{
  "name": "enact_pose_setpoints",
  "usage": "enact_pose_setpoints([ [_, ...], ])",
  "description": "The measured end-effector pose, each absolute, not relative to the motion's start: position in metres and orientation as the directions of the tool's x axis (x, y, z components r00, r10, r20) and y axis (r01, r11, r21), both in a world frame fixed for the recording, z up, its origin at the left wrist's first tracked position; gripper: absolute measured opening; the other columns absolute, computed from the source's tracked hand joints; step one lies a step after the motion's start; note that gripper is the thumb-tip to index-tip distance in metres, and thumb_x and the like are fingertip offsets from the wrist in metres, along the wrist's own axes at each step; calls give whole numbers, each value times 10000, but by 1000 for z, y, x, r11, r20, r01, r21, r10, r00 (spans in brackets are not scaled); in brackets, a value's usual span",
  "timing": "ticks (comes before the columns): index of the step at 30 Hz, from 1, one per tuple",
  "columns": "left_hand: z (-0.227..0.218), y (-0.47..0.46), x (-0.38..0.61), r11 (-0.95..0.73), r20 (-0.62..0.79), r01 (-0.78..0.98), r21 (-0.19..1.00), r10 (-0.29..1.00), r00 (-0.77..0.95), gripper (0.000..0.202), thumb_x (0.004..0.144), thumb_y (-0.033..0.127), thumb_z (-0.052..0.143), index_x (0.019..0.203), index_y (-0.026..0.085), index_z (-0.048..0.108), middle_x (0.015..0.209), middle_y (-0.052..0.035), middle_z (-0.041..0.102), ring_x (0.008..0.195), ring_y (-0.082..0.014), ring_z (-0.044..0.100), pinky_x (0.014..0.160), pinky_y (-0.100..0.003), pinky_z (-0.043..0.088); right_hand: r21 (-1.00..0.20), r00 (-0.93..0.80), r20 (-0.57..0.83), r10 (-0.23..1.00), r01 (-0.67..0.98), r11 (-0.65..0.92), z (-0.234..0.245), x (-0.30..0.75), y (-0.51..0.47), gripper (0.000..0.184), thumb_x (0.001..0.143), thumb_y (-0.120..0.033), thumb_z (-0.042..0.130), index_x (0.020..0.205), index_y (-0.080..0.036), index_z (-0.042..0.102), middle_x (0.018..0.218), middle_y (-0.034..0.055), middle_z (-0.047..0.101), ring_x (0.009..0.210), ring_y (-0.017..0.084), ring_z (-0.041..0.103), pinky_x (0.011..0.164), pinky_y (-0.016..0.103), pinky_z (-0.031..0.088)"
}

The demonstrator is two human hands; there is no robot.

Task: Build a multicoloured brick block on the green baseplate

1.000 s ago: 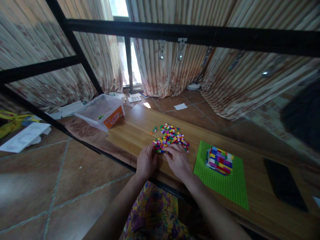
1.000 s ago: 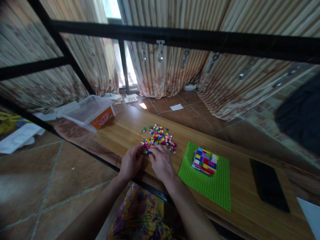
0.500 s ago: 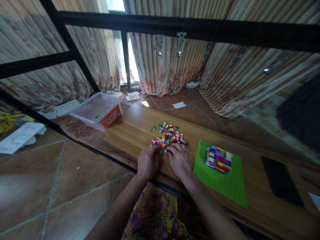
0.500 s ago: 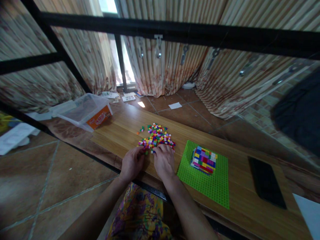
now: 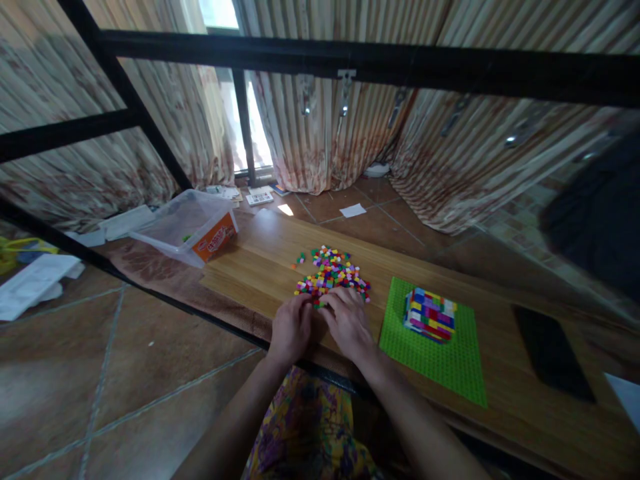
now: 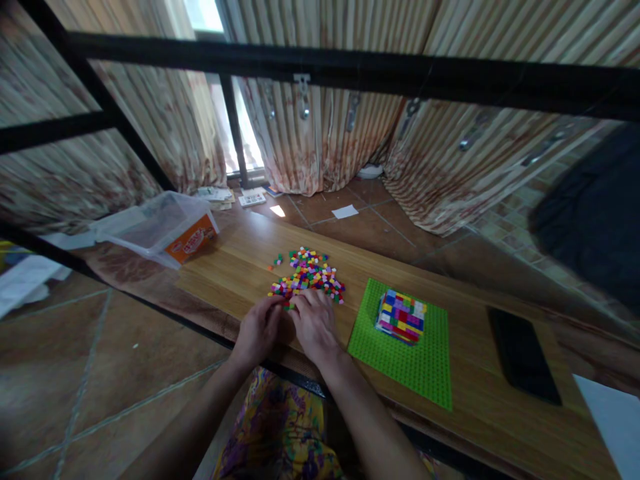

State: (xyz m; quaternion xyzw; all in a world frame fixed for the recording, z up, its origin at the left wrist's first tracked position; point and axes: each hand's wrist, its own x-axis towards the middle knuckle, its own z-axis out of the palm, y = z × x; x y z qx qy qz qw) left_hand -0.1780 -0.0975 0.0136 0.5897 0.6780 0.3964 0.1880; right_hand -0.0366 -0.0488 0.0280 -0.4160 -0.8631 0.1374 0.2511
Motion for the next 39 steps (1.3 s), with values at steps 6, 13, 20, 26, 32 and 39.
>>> enact_pose_setpoints([
  [6,36,-101,-158,51,54,502,863,980,-192,324,947,407,381,836,192,597,715,-7,620,683,-138,588,650,-238,424,-478,-495,343,798,639,602,46,-21,-67,108,902,-189,540,938,-235,630,942,48,671,901,232,563,828,383,422],
  [13,35,-110,-131,44,-6,448,893,996,-86,358,940,396,368,690,190,523,635,9,540,610,-122,514,596,-232,375,-639,-419,291,860,585,500,39,8,-89,133,921,-205,497,938,-236,625,909,43,678,865,210,610,787,340,473],
  [20,30,-106,-117,26,-16,381,924,999,-30,392,935,437,372,664,189,505,599,30,501,590,-114,505,581,-221,370,-792,-213,254,944,514,329,37,43,-105,154,910,-311,533,974,-238,652,919,34,692,856,183,639,794,325,505],
  [26,28,-83,-146,55,105,705,707,978,-181,308,916,369,408,755,190,601,634,-21,613,587,-148,574,551,-231,342,-851,211,271,939,509,131,31,111,-93,270,836,-411,614,1007,-210,672,982,69,726,869,208,679,812,365,535],
  [32,22,-71,-167,120,123,895,429,974,-189,302,928,374,408,876,188,640,815,-63,708,709,-182,642,564,-235,339,-777,292,317,902,625,71,32,155,-69,357,875,-466,534,1036,-176,667,951,109,731,835,236,684,762,376,532],
  [39,6,-69,-168,84,231,938,338,958,-169,263,913,364,445,965,202,646,971,-66,721,820,-205,661,612,-251,391,-689,248,436,865,710,143,25,159,-44,309,863,-459,553,939,-214,725,958,79,666,951,234,597,877,415,471],
])
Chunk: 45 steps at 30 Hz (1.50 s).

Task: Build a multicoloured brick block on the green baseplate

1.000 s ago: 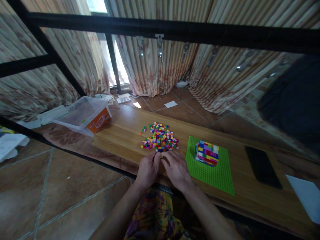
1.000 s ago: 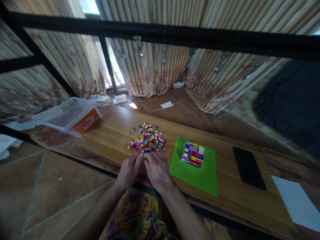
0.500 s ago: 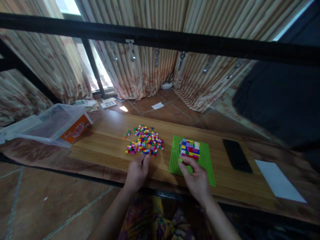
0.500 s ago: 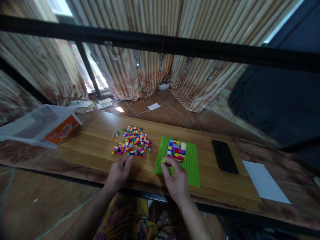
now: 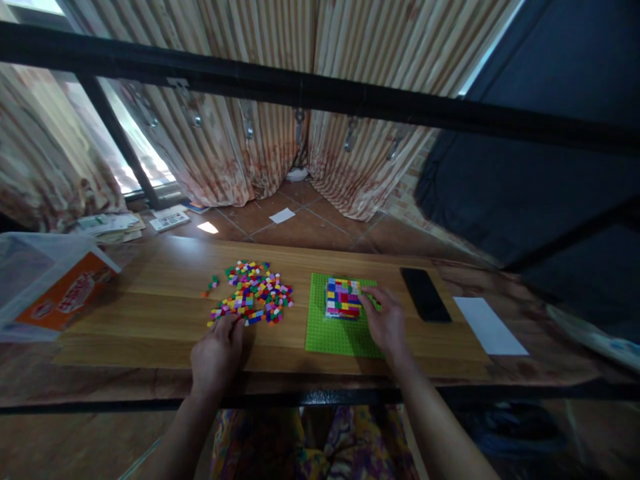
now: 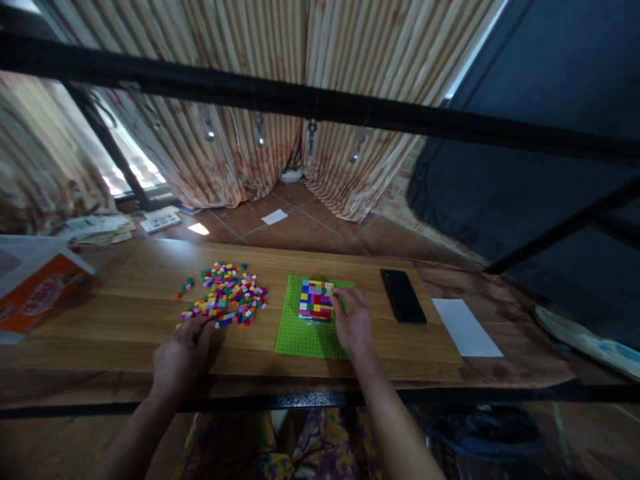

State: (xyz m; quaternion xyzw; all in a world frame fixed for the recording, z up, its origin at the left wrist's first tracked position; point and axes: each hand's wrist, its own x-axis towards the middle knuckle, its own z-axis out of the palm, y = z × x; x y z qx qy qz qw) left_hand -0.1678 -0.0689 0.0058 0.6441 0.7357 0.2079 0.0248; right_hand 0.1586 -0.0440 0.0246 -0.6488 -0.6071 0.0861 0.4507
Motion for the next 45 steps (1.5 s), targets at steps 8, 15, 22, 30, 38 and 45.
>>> enact_pose_setpoints([
  [8,-3,-69,-170,57,296,938,341,941,-165,274,911,367,455,1014,196,643,973,-74,721,857,-216,671,660,-267,433,-824,364,334,869,560,82,-1,156,-28,270,796,-453,637,950,-265,755,1154,73,576,1120,241,505,1006,463,376],
  [15,-7,-69,-171,36,328,949,313,934,-143,283,919,376,456,1015,190,648,970,-67,728,858,-205,680,677,-263,455,-890,430,257,865,455,39,-10,154,-27,301,777,-459,649,973,-257,756,1298,81,555,1211,249,489,1051,463,349],
  [22,-9,-70,-171,47,329,947,318,931,-157,277,918,372,464,1015,195,655,970,-51,732,857,-198,687,674,-261,463,-936,470,223,854,349,52,-9,151,-26,291,733,-434,693,949,-252,764,1246,78,600,1188,245,524,1035,422,372],
  [30,-11,-71,-172,18,359,947,321,923,-140,264,920,361,477,1007,188,658,968,-46,732,846,-190,690,670,-253,464,-913,487,281,827,402,74,-8,155,-29,261,730,-426,697,880,-223,762,1186,87,608,1119,240,558,1005,427,393],
  [38,-10,-70,-169,50,334,949,313,929,-159,258,913,359,486,1004,194,662,941,-40,735,823,-202,691,646,-266,456,-854,478,340,810,518,53,-5,149,-30,246,775,-432,648,780,-205,745,1117,90,628,1067,238,568,977,431,405],
  [45,-10,-71,-170,43,333,944,327,930,-158,264,916,363,482,1017,192,656,964,-45,733,850,-200,689,669,-266,461,-854,476,315,821,519,27,-2,150,-31,264,737,-447,678,790,-196,742,1091,98,634,1044,244,581,970,427,409],
])
